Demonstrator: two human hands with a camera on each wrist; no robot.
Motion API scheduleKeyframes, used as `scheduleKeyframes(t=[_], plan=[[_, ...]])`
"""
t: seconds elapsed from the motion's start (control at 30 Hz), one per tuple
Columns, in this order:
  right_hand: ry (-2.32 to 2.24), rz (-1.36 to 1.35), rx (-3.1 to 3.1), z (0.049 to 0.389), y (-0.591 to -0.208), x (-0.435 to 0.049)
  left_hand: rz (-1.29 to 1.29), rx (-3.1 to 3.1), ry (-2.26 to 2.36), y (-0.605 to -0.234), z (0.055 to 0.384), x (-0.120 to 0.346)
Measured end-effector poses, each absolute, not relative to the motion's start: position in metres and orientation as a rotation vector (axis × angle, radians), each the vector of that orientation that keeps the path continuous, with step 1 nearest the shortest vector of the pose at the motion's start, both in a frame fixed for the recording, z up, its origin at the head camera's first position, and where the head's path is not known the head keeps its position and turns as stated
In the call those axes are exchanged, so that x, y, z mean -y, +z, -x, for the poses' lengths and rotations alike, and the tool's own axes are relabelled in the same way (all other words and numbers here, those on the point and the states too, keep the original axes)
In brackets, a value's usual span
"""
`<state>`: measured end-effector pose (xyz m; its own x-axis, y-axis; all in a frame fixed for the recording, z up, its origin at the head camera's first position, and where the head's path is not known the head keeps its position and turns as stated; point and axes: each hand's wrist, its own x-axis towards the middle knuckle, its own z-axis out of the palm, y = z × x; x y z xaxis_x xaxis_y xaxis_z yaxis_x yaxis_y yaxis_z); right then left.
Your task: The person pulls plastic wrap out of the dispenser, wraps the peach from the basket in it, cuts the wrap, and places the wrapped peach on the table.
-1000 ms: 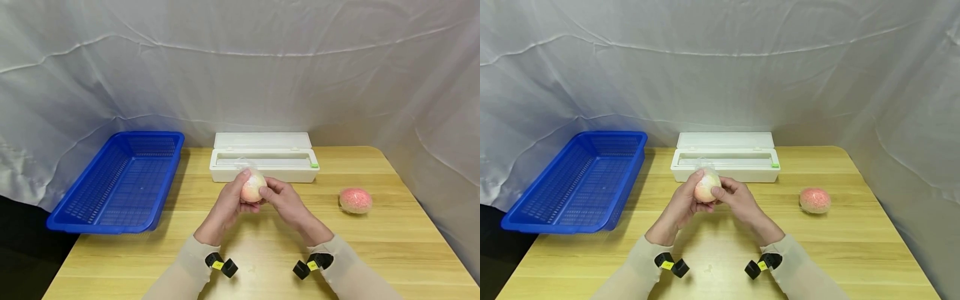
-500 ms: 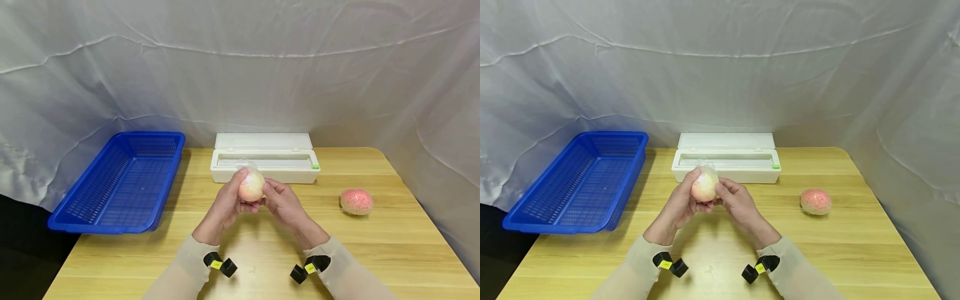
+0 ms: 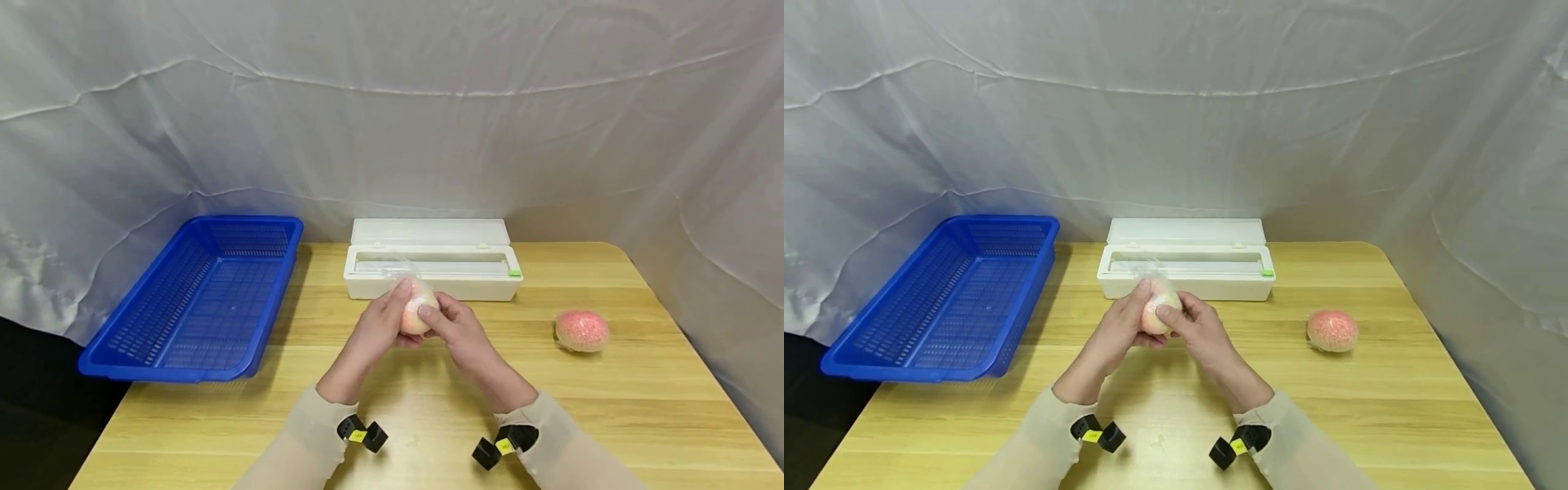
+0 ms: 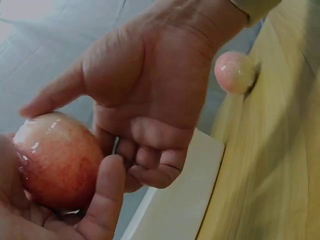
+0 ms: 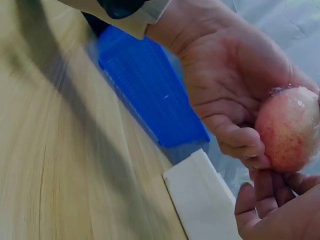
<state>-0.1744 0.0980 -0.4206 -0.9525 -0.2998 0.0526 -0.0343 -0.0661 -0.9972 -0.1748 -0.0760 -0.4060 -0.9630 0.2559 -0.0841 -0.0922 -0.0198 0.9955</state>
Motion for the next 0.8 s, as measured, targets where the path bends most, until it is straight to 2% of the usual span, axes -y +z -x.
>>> scheduleKeyframes(t=[0.13,0.27,0.63,0.8], plan=[[-2.222,0.225,-1.968,0.173,-0.415,-0.097,-0.336,-1.937,2.057,-0.408,0.176,0.081],[-2.318,0.22,-1.86,0.174,-0.414,-0.101,-0.446,-1.871,2.058,-0.409,0.177,0.083],[-2.372,0.47,-1.723,0.178,-0.421,-0.113,-0.42,-1.602,2.194,-0.414,0.18,0.085],[-2.332,0.488,-1.758,0.179,-0.422,-0.12,-0.37,-1.618,2.211,-0.413,0.181,0.088]])
